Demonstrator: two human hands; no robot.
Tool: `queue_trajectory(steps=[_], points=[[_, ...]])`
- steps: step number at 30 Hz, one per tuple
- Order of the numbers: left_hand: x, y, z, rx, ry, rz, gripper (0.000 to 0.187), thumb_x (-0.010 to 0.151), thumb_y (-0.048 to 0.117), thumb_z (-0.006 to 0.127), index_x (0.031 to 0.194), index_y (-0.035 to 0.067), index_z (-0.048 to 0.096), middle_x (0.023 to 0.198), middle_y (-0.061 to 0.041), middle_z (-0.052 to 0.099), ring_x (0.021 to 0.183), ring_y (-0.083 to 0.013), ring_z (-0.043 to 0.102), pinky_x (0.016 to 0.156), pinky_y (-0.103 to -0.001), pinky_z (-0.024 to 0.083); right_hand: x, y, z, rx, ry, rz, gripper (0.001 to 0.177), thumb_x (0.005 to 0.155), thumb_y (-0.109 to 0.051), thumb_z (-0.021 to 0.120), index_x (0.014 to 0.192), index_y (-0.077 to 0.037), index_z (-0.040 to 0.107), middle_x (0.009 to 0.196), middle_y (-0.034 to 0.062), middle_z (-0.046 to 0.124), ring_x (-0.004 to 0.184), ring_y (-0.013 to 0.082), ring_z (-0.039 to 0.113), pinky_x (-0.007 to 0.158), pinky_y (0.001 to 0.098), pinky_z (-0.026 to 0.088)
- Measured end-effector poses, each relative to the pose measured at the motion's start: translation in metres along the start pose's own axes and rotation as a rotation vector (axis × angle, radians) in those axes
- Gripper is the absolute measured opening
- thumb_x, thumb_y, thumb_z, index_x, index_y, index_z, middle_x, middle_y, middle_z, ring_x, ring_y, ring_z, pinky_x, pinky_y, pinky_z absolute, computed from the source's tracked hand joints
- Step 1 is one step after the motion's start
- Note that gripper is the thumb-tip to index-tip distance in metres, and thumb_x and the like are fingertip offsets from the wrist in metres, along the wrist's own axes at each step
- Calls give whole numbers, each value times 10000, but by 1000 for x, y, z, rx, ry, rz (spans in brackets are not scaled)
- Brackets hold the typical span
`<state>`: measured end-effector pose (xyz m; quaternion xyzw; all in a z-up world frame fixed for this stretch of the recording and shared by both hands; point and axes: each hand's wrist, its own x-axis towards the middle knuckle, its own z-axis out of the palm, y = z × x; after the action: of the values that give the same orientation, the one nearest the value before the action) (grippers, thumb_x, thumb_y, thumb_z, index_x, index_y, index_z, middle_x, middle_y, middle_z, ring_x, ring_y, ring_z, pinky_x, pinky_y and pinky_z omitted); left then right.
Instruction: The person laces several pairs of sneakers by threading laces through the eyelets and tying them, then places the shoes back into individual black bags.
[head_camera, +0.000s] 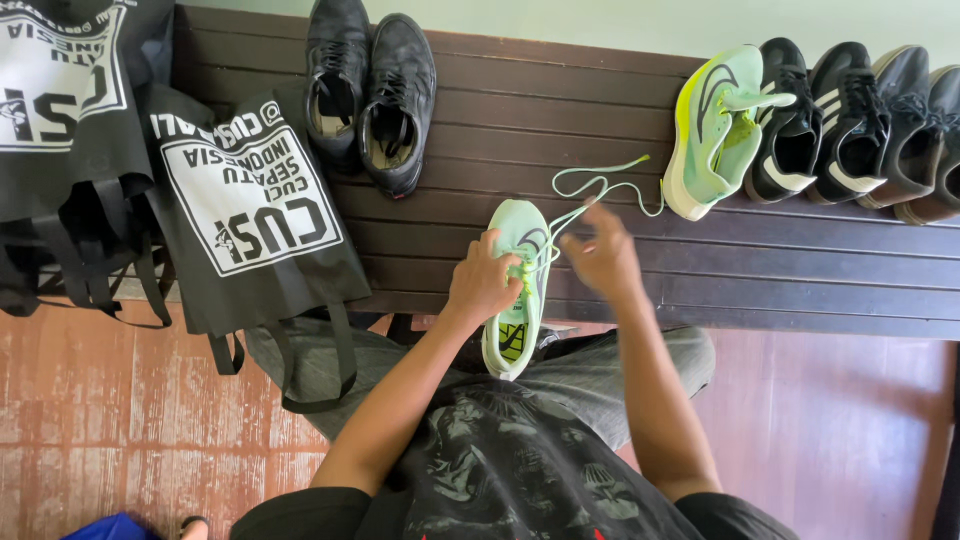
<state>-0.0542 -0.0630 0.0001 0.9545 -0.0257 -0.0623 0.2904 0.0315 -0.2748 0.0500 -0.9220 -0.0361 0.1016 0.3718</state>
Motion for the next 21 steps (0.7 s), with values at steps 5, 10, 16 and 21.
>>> queue_trajectory(steps=[5,10,16,21], points=[[19,-10,27,166,-17,72,310,843,183,749,1142,104,765,1393,-209,525,989,-330,666,652,-400,602,-33,-1,47,-101,-267,14,536,855,-290,857,1365,-172,739,1213,77,716,811,233,764,747,447,627],[20,12,-12,250,-106,73,227,888,82,756,1106,118,813,1412,-226,562,901,-292,693,636,-371,553,-33,12,60,-101,-339,30,690,795,-396,927,1424,-240,691,1236,61,651,860,229,742,796,485,597],[38,-20,10,150,-148,57,86,791,140,832,873,133,810,1353,-133,581,1070,-307,646,846,-416,542,-33,0,61,-263,-398,89,649,790,-384,870,1384,-274,633,1239,62,592,991,358,762,883,567,594],[26,-46,-5,-997,-118,-277,240,753,254,851,772,103,666,1265,-119,702,1136,-335,655,1005,-459,476,-32,2,65,-231,-379,118,507,818,-224,794,1302,-308,669,1254,66,625,1011,378,769,893,565,581]])
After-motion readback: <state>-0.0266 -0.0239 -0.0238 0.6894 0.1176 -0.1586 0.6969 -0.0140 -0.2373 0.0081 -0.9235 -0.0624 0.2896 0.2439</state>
